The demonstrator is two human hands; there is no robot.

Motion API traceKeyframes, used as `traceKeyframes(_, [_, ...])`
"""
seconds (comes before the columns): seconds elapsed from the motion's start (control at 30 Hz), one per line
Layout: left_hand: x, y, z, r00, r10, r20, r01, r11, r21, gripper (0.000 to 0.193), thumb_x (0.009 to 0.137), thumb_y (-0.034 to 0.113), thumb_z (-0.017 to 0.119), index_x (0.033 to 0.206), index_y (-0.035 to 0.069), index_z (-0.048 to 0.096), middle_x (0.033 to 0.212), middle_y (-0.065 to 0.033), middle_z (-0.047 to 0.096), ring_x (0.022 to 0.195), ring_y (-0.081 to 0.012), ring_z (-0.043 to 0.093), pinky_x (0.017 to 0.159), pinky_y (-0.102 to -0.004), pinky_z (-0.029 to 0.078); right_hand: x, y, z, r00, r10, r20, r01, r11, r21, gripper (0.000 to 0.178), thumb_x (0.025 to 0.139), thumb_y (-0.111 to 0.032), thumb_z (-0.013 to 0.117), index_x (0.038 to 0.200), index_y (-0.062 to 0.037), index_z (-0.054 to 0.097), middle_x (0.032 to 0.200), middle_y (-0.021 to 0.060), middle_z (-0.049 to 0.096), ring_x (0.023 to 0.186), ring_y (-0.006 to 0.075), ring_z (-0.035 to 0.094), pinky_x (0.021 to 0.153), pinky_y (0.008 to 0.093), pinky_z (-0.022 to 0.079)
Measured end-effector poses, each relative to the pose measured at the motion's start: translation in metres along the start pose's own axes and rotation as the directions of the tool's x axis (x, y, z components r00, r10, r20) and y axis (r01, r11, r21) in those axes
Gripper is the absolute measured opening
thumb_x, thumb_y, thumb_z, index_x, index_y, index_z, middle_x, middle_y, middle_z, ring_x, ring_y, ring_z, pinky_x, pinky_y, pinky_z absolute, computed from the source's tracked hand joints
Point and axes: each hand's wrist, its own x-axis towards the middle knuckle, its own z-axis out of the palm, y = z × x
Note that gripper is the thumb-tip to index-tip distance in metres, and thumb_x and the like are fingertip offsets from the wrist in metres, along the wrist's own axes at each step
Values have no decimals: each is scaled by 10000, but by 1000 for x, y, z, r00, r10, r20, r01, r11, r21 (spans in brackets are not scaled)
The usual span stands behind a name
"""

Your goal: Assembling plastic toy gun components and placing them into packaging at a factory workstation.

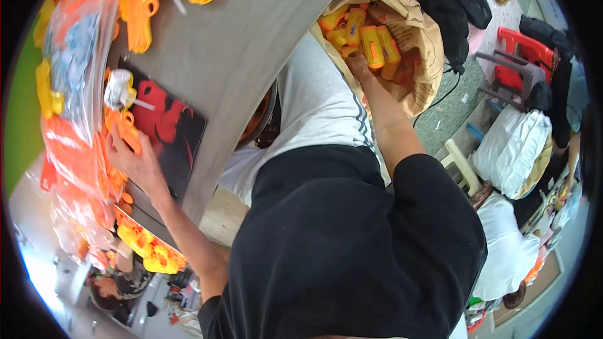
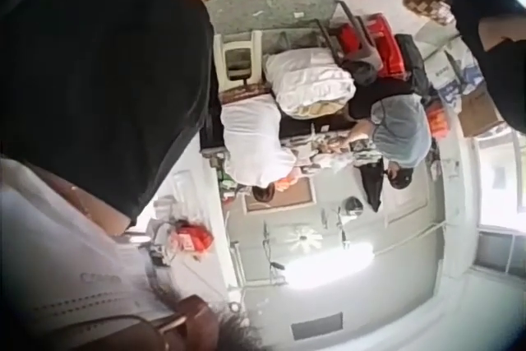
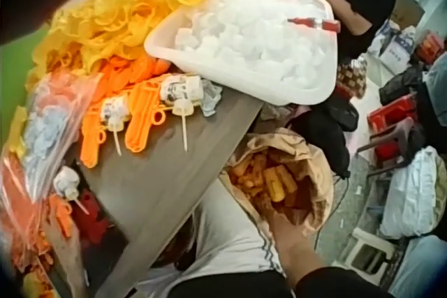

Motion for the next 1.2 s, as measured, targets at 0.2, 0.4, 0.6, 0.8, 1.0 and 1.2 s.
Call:
traceKeyframes(0.2, [-17,113,-6,997,57,51,-36,940,-340,651,918,338,676,1454,56,438,1515,-226,333,1373,-375,366,1128,-495,295,11,20,25,989,60,136,-84,981,177,509,900,-506,605,1249,-136,642,1255,221,634,1212,353,578,972,409,480])
traceKeyframes(0.4, [-8,138,21,861,390,326,-270,894,-357,960,885,717,488,1540,46,283,1593,-235,218,1489,-450,139,1172,-626,72,20,8,12,857,-278,435,384,906,-179,347,961,-331,534,1206,-114,649,1177,164,676,1147,321,623,947,393,499])
traceKeyframes(0.6, [-2,144,24,839,411,357,-284,890,-358,947,886,734,453,1526,48,319,1586,-238,238,1484,-460,152,1168,-628,101,43,57,49,915,80,396,-159,972,171,584,857,-514,645,1260,-92,641,1277,197,641,1212,338,595,1002,390,478])
traceKeyframes(0.8, [-5,141,20,846,367,387,-258,917,-305,951,878,746,447,1515,49,338,1580,-248,243,1477,-464,172,1162,-624,131,37,15,58,922,92,377,-170,969,178,638,850,-554,645,1275,-79,624,1290,231,623,1238,345,578,1012,425,471])
traceKeyframes(1.0, [-2,143,22,841,375,390,-240,905,-352,958,877,755,440,1512,46,336,1574,-262,235,1465,-476,191,1153,-629,147,57,47,95,966,93,240,-164,941,296,620,877,-496,652,1330,-85,548,1294,234,610,1237,381,563,1014,481,466])
traceKeyframes(1.2, [-2,143,23,843,382,379,-240,897,-371,966,871,765,440,1515,52,334,1572,-260,236,1462,-475,199,1150,-634,150,75,69,120,963,-169,212,115,963,245,506,919,-404,621,1297,-72,563,1247,260,618,1203,408,570,993,494,473])
